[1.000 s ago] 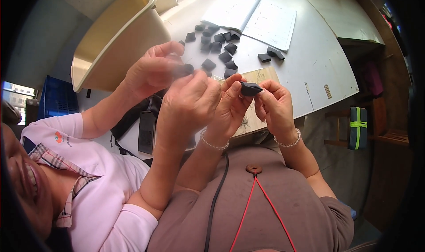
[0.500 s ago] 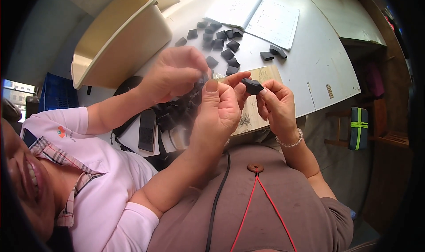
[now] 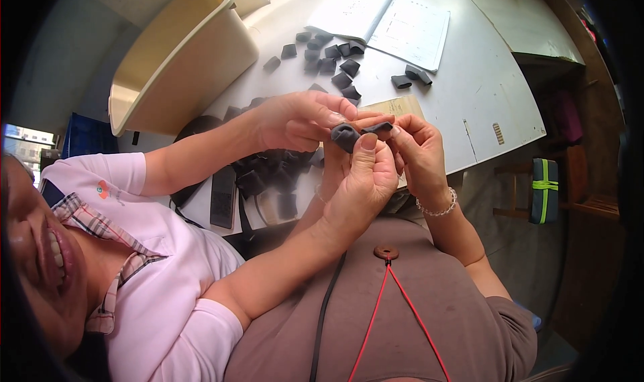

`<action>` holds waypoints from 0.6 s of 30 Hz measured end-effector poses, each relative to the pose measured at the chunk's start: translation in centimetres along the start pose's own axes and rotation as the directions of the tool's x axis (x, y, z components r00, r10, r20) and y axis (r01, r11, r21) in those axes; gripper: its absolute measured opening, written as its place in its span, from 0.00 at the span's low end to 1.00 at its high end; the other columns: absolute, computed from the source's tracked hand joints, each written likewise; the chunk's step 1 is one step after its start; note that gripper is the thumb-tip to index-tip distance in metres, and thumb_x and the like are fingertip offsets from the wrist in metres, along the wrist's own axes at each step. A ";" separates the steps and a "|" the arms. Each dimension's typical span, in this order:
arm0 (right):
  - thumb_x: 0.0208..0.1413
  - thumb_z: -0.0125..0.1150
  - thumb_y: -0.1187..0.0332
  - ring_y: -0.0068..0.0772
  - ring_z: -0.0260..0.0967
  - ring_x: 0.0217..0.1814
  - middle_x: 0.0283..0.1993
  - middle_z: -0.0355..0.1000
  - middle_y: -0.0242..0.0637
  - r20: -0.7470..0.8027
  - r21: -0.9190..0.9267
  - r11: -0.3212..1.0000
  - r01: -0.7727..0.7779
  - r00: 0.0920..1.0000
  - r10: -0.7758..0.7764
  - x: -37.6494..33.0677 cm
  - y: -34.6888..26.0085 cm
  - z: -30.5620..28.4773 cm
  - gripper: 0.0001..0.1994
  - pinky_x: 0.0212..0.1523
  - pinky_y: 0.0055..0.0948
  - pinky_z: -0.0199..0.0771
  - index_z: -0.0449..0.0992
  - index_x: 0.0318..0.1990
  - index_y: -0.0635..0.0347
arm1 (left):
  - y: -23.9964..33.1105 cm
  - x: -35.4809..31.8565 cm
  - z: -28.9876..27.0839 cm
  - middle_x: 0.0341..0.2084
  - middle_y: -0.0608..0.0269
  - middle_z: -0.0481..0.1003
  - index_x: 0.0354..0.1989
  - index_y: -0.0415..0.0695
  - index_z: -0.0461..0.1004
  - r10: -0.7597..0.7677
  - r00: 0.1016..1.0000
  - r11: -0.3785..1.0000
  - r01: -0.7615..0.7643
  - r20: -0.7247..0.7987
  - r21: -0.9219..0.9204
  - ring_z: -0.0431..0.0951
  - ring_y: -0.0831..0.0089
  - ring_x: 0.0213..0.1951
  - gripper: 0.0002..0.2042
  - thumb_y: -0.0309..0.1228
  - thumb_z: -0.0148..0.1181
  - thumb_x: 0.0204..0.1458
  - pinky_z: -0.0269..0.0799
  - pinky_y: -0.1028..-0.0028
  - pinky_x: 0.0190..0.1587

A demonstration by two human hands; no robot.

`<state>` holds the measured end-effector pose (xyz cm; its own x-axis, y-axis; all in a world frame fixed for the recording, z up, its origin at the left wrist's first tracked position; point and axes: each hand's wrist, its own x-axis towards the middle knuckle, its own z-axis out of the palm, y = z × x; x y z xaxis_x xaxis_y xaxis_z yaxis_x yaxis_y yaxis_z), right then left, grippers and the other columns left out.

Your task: The recorder is inspecting and assembling small black plastic components at a desk with an assistant.

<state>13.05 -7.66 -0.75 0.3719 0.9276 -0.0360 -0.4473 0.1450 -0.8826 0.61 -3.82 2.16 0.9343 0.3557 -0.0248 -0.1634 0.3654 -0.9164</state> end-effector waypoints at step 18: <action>0.60 0.47 0.68 0.13 0.59 0.17 0.22 0.67 0.30 -0.098 0.053 0.993 0.107 0.990 -0.101 0.1 1.0 -2.8 0.09 0.16 0.12 0.58 0.71 0.34 0.64 | -4.1 1.2 3.1 0.20 0.71 0.63 0.27 0.42 0.66 -0.032 0.993 0.999 0.034 -0.113 0.018 0.62 0.86 0.24 0.06 0.28 0.51 0.56 0.67 0.82 0.39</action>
<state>14.91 -8.41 -2.92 0.4936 0.8697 0.0076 -0.4477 0.2616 -0.8551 1.41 -2.28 7.13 0.9688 0.2443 -0.0410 -0.1374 0.3927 -0.9094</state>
